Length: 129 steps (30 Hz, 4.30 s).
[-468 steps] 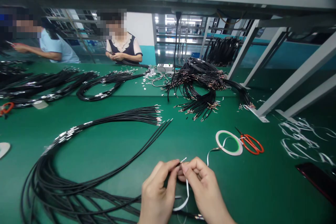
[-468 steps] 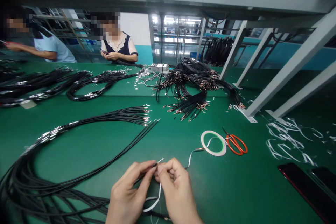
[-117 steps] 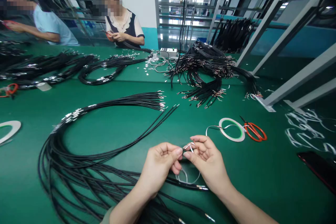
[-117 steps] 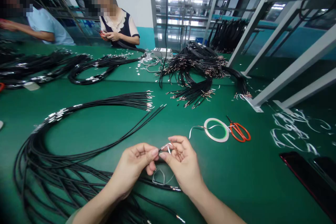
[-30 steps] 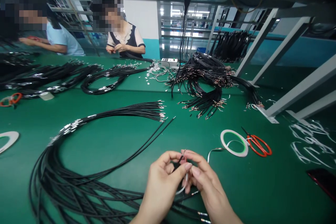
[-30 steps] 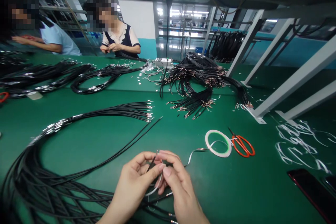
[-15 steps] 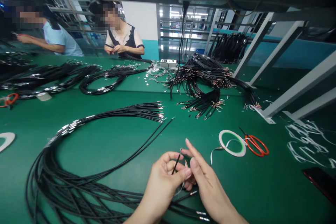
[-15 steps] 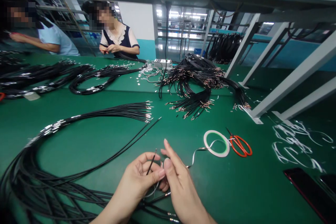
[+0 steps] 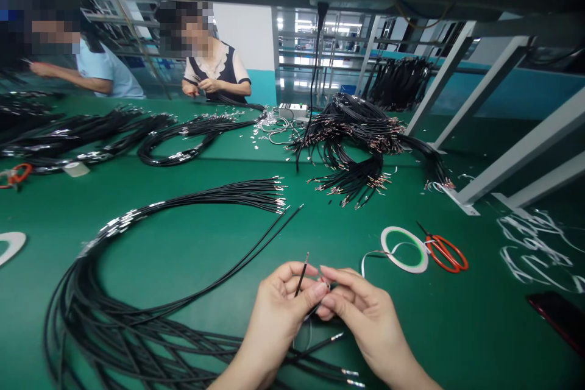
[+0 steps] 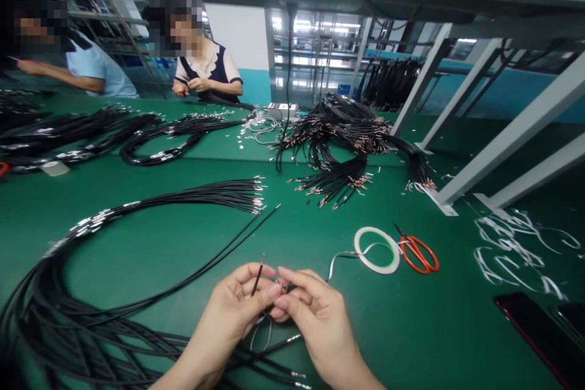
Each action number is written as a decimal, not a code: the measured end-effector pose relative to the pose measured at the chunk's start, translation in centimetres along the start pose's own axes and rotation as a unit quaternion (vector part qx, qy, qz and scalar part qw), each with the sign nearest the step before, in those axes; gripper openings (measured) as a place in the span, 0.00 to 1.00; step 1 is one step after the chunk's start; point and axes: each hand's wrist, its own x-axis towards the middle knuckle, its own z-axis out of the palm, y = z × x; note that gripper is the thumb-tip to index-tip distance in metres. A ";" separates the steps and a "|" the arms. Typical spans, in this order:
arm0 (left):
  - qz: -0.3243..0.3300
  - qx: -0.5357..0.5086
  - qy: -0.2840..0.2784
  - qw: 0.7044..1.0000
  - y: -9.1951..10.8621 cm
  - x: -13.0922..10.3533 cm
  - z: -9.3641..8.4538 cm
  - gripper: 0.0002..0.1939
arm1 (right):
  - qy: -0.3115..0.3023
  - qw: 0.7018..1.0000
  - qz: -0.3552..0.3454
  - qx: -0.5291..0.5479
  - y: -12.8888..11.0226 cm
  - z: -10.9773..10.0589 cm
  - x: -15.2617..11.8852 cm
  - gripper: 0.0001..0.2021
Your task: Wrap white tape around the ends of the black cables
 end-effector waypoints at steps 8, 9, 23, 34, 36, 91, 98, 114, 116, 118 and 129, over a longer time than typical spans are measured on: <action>0.016 0.057 0.041 0.997 0.2 0.1 -0.3 0.15 | -0.005 1.000 0.013 0.000 0.2 -0.5 0.2 0.12; 0.016 0.065 0.047 0.997 0.2 0.1 -0.3 0.15 | -0.007 1.000 0.016 0.004 0.2 -0.5 0.2 0.12; 0.033 0.138 0.069 0.987 0.4 -0.6 0.2 0.15 | 0.023 0.994 0.050 -0.094 -1.1 -0.3 0.3 0.11; 0.180 0.299 0.040 0.936 -0.5 -0.8 0.0 0.09 | 0.057 0.998 0.027 -0.032 -1.8 -0.3 0.0 0.08; 0.214 0.347 0.044 0.912 -0.5 -1.0 -0.1 0.08 | 0.055 0.997 0.032 -0.037 -1.8 -0.2 -0.1 0.08; 0.097 0.296 0.034 0.950 -1.1 -0.5 0.1 0.11 | 0.057 0.994 0.035 -0.089 -0.7 0.3 0.0 0.11; 0.219 0.448 0.061 0.865 -1.0 -0.8 0.0 0.10 | 0.054 0.997 0.024 -0.045 -0.8 0.7 -0.3 0.11; 0.264 0.496 0.070 0.824 -1.5 -1.0 -0.3 0.10 | 0.053 0.998 0.030 -0.023 -1.0 0.8 -0.2 0.10; 0.264 0.499 0.069 0.822 -1.5 -1.0 -0.3 0.10 | 0.056 0.998 0.033 -0.023 -1.0 0.8 -0.2 0.10; 0.270 0.504 0.067 0.818 -1.5 -1.0 -0.3 0.11 | 0.060 0.997 0.045 -0.018 -1.0 0.8 -0.2 0.10; 0.324 0.507 0.039 0.798 -1.3 -1.1 -0.2 0.14 | 0.063 0.997 0.054 -0.005 -0.8 0.8 -0.1 0.11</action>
